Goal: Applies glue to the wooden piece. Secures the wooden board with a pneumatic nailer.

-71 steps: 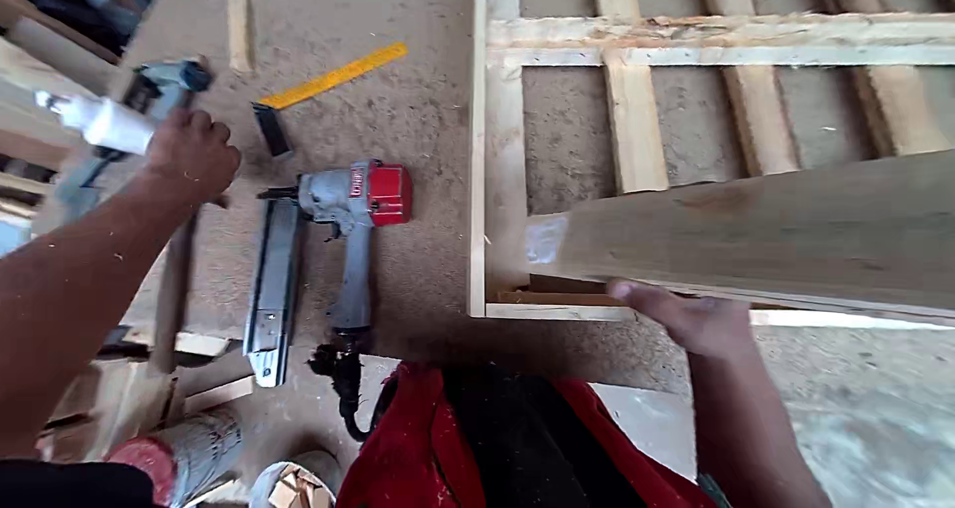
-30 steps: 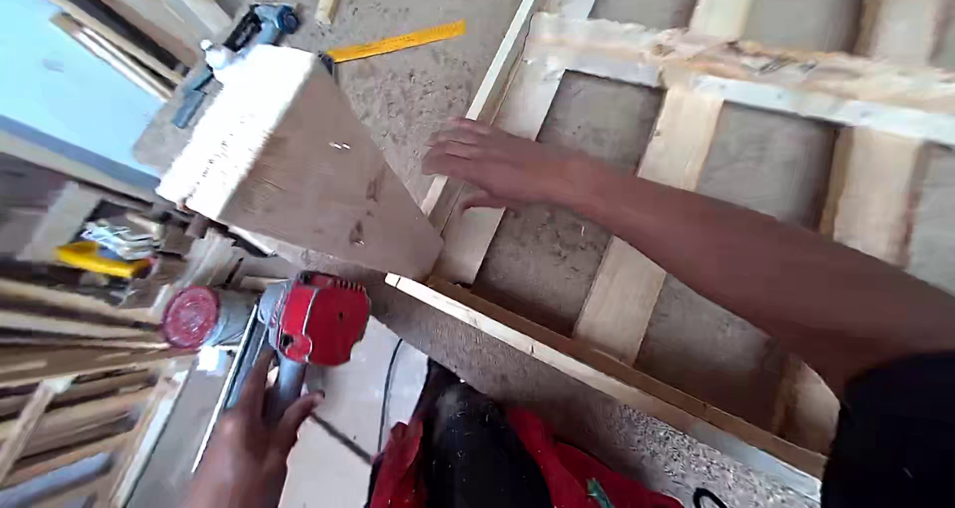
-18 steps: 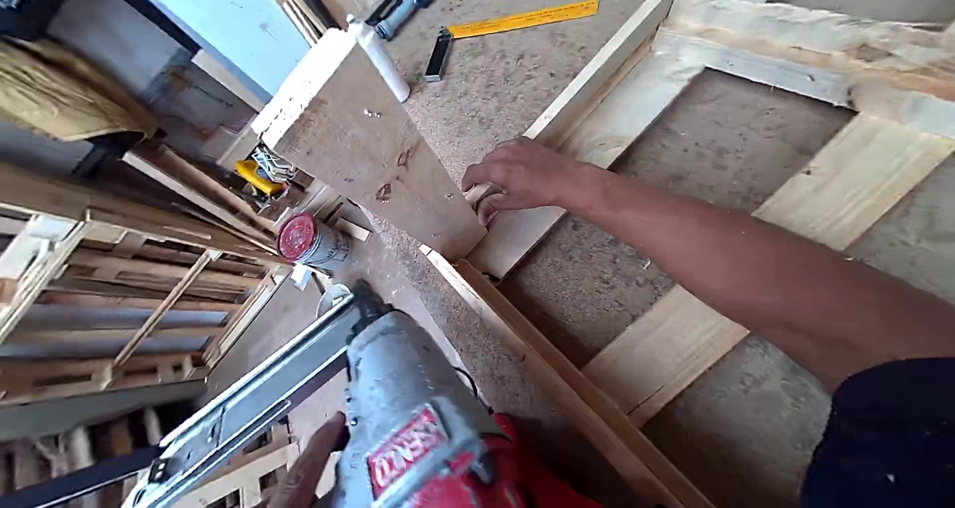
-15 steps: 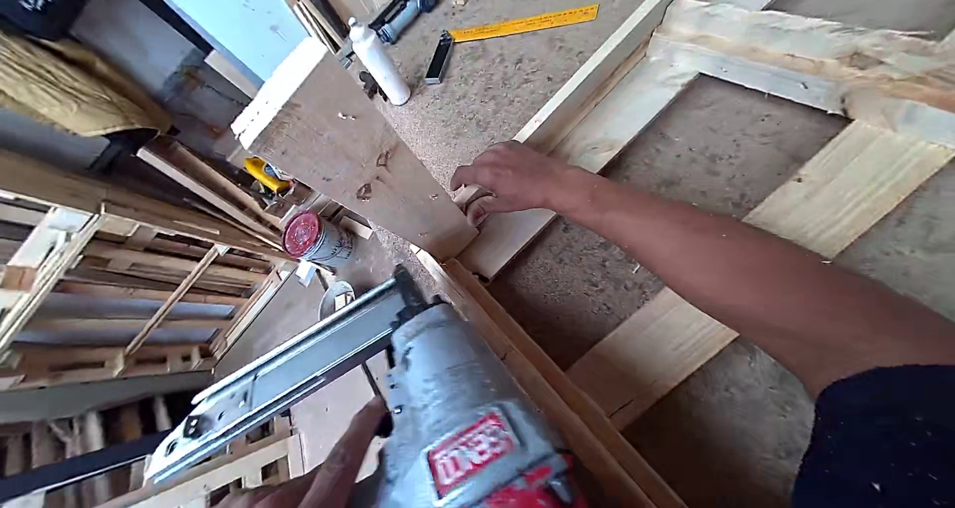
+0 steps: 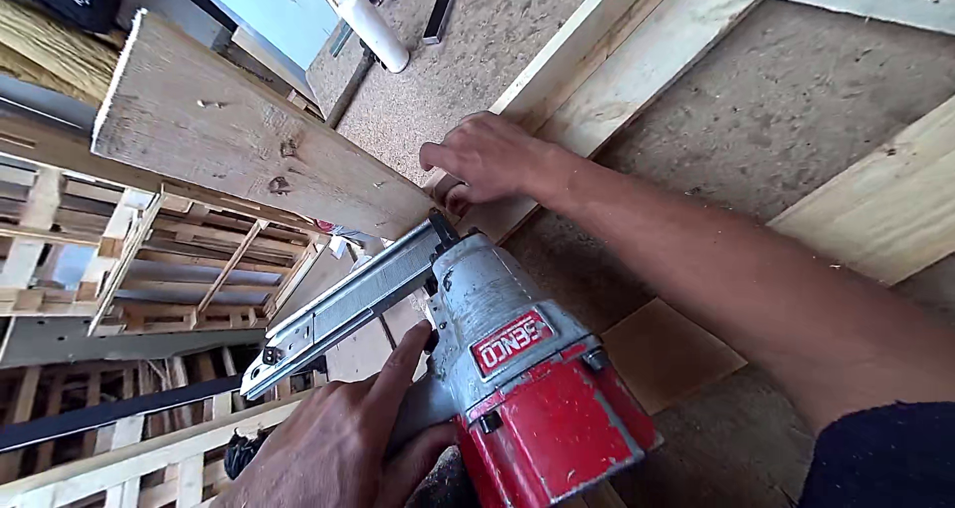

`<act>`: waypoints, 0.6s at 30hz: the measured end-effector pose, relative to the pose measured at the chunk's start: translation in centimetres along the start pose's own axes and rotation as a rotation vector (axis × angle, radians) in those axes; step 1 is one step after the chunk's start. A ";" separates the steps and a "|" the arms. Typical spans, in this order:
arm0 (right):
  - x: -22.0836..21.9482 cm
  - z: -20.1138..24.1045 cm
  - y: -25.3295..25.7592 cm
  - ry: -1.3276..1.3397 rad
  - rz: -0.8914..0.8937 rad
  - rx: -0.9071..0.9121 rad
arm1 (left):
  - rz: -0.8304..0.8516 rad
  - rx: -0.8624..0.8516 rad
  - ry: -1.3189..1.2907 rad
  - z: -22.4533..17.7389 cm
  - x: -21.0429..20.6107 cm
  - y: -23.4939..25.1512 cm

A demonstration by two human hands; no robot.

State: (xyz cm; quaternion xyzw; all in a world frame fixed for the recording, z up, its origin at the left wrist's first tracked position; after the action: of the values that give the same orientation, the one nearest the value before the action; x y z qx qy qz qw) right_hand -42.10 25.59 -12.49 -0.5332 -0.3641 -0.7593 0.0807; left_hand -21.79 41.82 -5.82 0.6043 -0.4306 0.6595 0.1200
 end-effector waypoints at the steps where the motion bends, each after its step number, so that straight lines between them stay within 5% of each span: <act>1: 0.1 0.0 0.0 -0.003 0.004 -0.005 | 0.006 0.005 -0.001 0.0 0.0 0.1; 18: 0.5 0.3 -0.2 -0.007 -0.014 -0.013 | 0.058 0.101 0.083 -1.9 -0.4 1.2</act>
State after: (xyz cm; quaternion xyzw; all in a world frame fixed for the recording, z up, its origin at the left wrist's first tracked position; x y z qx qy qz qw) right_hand -42.17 26.01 -12.09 -0.5341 -0.3630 -0.7603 0.0705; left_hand -23.83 42.53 -6.47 0.5690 -0.4089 0.7081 0.0880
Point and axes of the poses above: each hand's wrist, its own y-axis towards the middle knuckle, its own x-axis out of the back of the hand, z = x × y, the point moved 7 cm from there along y, towards the middle knuckle, and after that the axes turned 3 degrees about -y, right-handed, at the moved point
